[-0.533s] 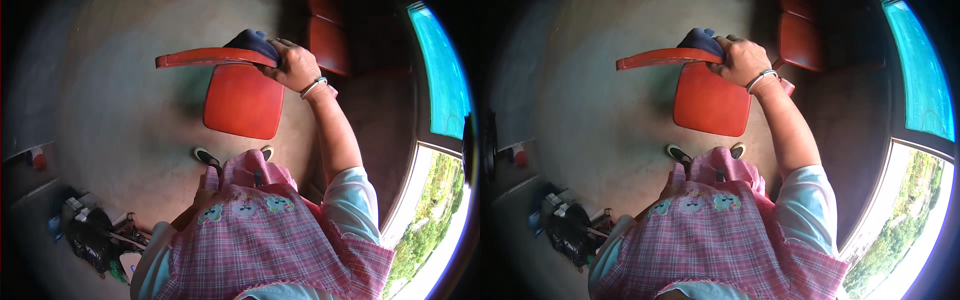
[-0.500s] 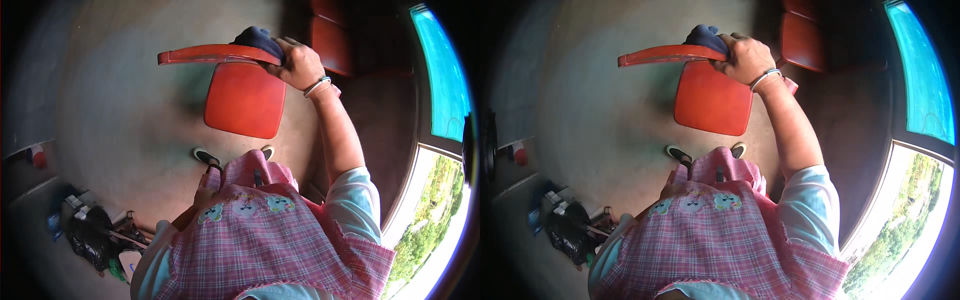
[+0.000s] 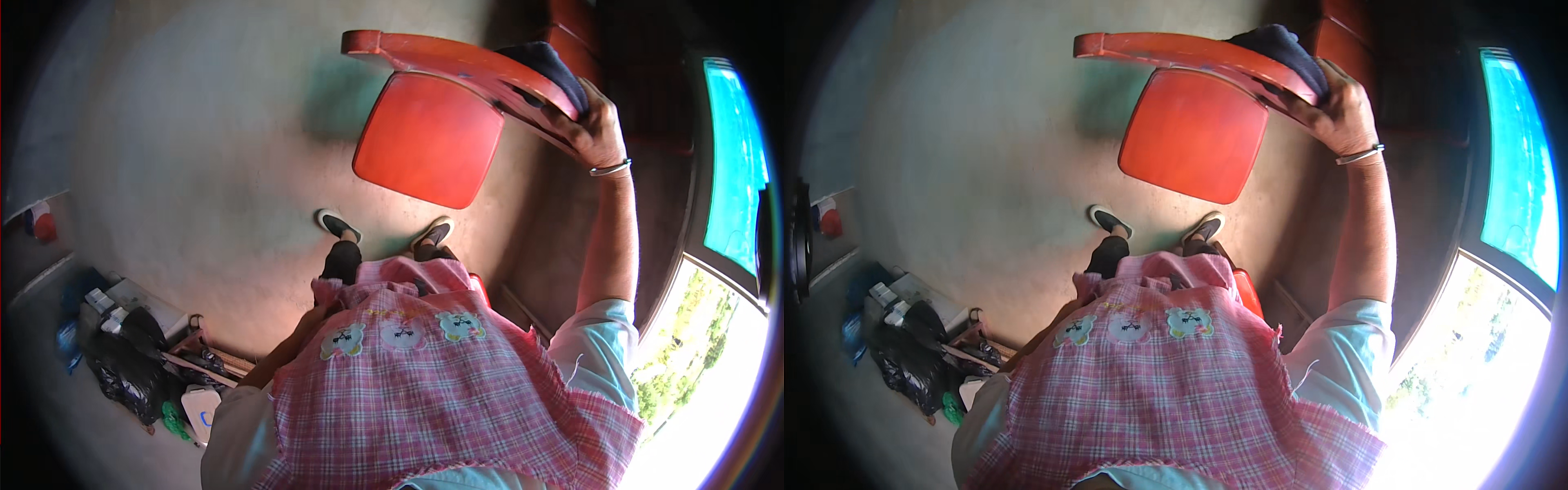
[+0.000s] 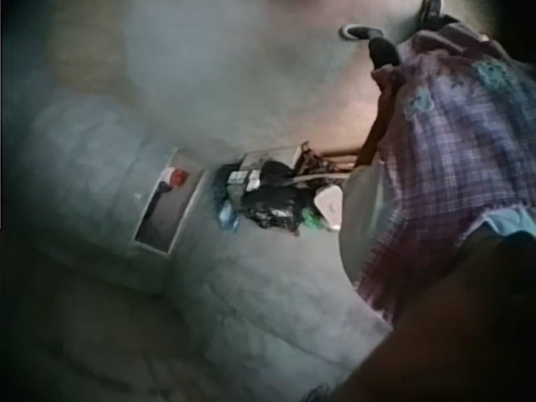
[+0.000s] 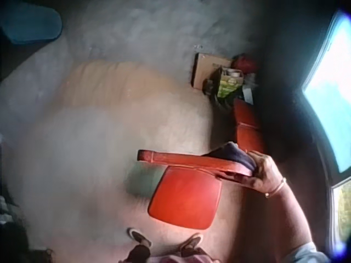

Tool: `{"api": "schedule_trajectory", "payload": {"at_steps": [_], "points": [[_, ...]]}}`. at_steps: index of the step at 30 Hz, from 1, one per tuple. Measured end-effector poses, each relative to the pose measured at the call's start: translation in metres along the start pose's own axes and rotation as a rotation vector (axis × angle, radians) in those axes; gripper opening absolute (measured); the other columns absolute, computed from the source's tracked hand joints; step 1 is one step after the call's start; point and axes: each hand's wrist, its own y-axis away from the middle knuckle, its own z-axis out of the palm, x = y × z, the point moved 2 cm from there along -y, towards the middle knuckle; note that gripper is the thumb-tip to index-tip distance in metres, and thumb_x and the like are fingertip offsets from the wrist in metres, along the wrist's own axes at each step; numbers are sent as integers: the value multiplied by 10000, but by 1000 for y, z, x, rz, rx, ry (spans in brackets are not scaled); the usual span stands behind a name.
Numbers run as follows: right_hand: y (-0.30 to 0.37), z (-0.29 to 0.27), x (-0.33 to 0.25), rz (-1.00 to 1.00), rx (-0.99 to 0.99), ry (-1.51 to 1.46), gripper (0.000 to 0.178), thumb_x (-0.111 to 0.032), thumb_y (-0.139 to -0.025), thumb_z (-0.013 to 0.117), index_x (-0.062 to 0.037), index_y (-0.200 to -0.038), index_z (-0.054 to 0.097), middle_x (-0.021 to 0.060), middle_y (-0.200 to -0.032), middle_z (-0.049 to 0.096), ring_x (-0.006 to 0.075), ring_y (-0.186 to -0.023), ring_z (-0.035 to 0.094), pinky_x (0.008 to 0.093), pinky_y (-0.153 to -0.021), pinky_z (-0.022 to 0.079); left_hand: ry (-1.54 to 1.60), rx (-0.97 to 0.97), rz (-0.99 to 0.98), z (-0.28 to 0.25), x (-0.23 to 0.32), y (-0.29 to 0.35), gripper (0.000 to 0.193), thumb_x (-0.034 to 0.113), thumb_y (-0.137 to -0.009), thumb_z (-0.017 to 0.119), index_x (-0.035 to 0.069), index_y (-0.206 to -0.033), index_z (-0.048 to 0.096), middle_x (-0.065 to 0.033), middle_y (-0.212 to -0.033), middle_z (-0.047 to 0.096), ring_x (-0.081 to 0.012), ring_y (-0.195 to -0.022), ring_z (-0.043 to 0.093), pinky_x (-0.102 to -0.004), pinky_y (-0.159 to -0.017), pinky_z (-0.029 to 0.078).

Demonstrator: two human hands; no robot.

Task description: Cleaning a red wooden chair with a cloth.

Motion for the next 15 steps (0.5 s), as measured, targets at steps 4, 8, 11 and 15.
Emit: {"api": "schedule_trajectory", "payload": {"at_steps": [4, 8, 11, 15], "points": [[5, -1, 11, -7, 37, -59, 329, -175, -683, 721, -7, -942, 608, 142, -827, 614, 275, -755, 625, 333, -699, 478, 306, 378, 82, -27, -24, 45, 180, 190, -897, 494, 24, -901, 563, -69, -768, 548, -124, -738, 512, -289, -681, 437], [8, -10, 8, -24, -15, -75, 314, -223, -715, 705, -23, -937, 608, 116, -784, 612, 211, -700, 583, 319, -693, 464, 600, 604, 351, -77, 17, 9, 210, 102, -866, 579, 9, -1053, 558, -83, -972, 597, -141, -897, 546, -287, -788, 439], [8, 3, 1, -59, -60, -162, 359, -261, -753, 697, -22, -1002, 593, 120, -821, 630, 208, -752, 612, 324, -704, 469, 174, 884, 587, -133, 143, 27, 369, 108, -800, 661, 18, -1135, 535, -120, -1130, 559, -224, -1041, 524, -338, -873, 412], [12, 5, -17, -145, 48, -34, 396, -248, -810, 645, 51, -1054, 558, 171, -860, 572, 296, -783, 567, 328, -731, 451, -335, 910, 1269, -157, 322, 43, 611, 121, -686, 758, 18, -1220, 479, -142, -1291, 461, -313, -1175, 441, -401, -981, 359]]}}
